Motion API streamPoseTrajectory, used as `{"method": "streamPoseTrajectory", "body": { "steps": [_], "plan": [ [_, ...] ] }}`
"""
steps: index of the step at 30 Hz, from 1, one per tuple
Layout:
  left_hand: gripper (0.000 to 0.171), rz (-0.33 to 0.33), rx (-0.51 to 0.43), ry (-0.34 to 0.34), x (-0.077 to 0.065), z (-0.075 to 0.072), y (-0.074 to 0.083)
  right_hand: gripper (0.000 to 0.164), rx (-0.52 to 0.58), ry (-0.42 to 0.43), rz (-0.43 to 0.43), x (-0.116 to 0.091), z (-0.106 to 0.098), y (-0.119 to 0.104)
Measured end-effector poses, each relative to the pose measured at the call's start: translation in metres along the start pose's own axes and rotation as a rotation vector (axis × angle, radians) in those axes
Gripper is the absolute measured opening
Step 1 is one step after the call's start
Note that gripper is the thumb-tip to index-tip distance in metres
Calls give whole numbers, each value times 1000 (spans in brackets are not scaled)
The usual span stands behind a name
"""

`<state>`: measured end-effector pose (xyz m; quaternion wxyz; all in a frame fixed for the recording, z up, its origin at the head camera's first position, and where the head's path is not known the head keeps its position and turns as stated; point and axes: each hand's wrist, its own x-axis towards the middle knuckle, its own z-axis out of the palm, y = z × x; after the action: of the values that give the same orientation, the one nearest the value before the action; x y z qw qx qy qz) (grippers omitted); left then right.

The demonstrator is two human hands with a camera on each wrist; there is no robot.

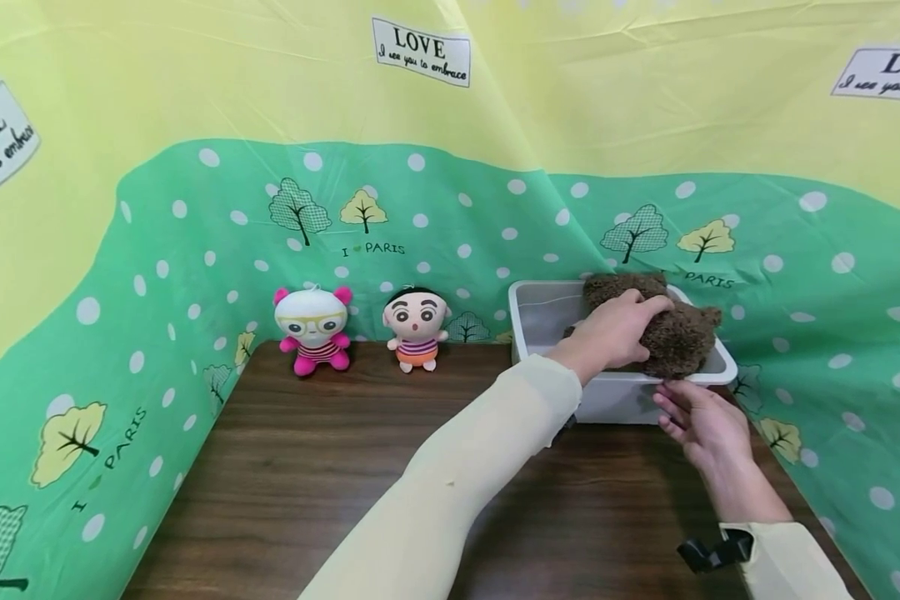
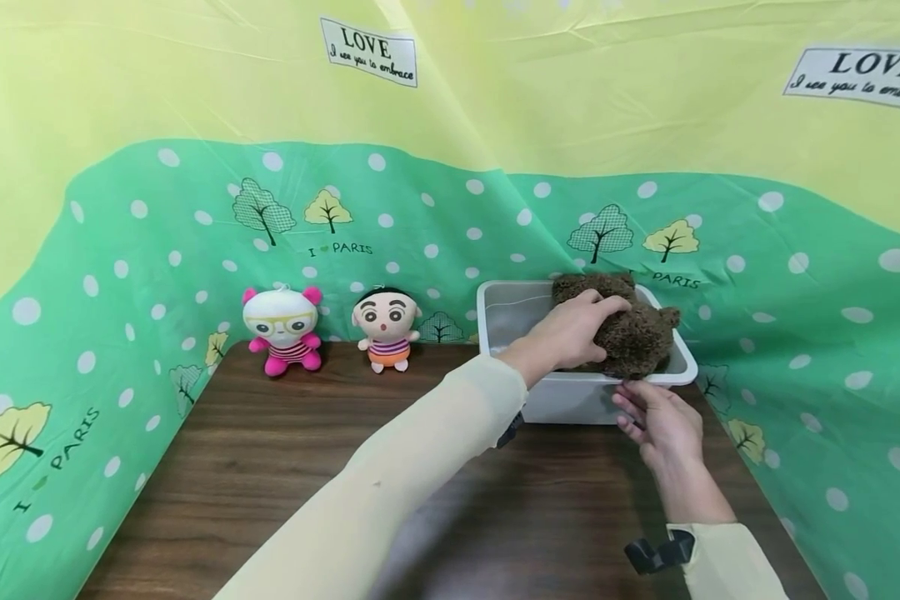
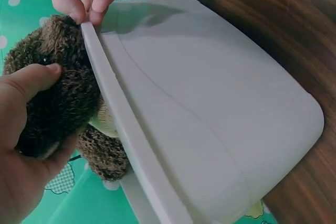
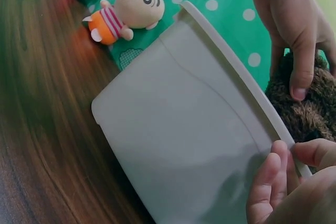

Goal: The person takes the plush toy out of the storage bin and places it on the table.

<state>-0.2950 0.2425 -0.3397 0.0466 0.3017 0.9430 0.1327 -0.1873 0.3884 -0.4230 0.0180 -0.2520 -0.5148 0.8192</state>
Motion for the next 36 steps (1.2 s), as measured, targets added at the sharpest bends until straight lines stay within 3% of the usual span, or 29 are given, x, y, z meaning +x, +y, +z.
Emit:
{"method": "streamPoseTrajectory", "body": {
  "steps": [5, 15, 25, 36],
  "plan": [
    [74, -2, -46, 5, -1, 0, -2, 7, 6, 19, 20, 0, 2, 0],
    [69, 137, -88, 99, -4, -11, -10, 3, 12, 35, 40, -1, 2, 2],
    [65, 159, -214, 156, -11, -40, -11, 6, 12, 3, 16, 1, 2, 1],
    [58, 203, -313, 225, -34, -84, -13, 3, 20, 18, 4, 1, 3, 3]
  ]
}}
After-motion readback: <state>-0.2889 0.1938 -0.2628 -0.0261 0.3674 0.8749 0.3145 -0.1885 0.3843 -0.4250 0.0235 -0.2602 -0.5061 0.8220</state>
